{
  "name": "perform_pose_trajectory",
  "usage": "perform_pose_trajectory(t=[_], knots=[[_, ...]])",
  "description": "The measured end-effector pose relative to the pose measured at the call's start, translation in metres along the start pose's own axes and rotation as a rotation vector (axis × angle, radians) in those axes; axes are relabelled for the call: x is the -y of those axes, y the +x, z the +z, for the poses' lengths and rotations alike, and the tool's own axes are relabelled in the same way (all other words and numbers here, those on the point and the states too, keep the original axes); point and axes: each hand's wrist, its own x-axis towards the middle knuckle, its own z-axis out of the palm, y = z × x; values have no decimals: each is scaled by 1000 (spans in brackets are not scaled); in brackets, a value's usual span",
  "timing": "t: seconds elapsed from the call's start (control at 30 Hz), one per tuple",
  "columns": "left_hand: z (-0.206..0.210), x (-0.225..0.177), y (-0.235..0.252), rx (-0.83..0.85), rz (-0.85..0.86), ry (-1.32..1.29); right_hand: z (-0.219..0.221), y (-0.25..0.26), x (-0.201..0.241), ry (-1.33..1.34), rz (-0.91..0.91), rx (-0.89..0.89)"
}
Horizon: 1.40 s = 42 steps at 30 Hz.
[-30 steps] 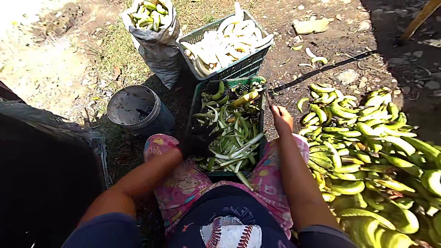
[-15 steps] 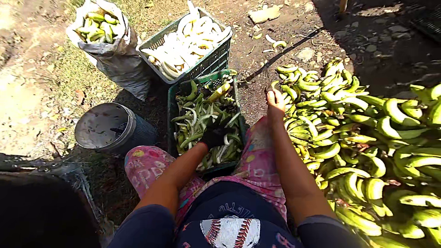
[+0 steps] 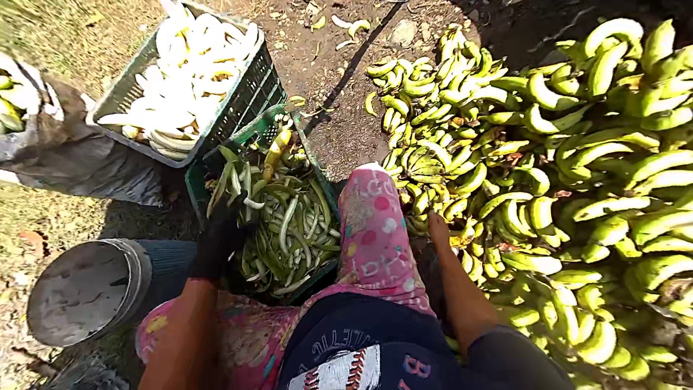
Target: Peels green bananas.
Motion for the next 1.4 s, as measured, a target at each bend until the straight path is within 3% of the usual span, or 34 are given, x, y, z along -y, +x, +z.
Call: perform_pose_trajectory(t=[0.1, 0.2, 0.33, 0.47, 0.57, 0.67, 0.8, 0.93, 1.03, 1.13, 1.2, 1.27, 1.4], knots=[[31, -23, -37, 26, -3, 55, 20, -16, -68, -77, 182, 66], [70, -57, -62, 99, -92, 184, 39, -34, -96, -114, 346, 84], [101, -68, -41, 62, -125, 195, 48, -24, -74, -227, 347, 127], [96, -64, 18, -87, -132, 224, 56, 11, -29, -199, 254, 50], [84, -67, 57, -109, -217, 225, 64, 40, 2, -95, 249, -61], [71, -63, 66, -28, -221, 206, 69, 67, 21, 9, 310, -113], [44, -52, 46, 152, -67, 76, 73, 99, 16, 115, 329, -141], [22, -64, -10, 196, -63, -272, 56, 87, 21, 43, 302, -85], [17, -72, -40, 80, -198, -939, 50, 70, 31, 282, 310, -96], [24, -69, -45, -42, -245, -1733, 33, 38, 79, 512, 255, -34], [23, -70, -46, -43, -179, -2022, 15, 18, 129, 560, 103, -17], [13, -83, -46, -32, -120, -2151, -5, -5, 187, 485, -127, -58], [-4, -101, -47, -67, 45, -2099, -33, -82, 289, 253, -648, -102]])
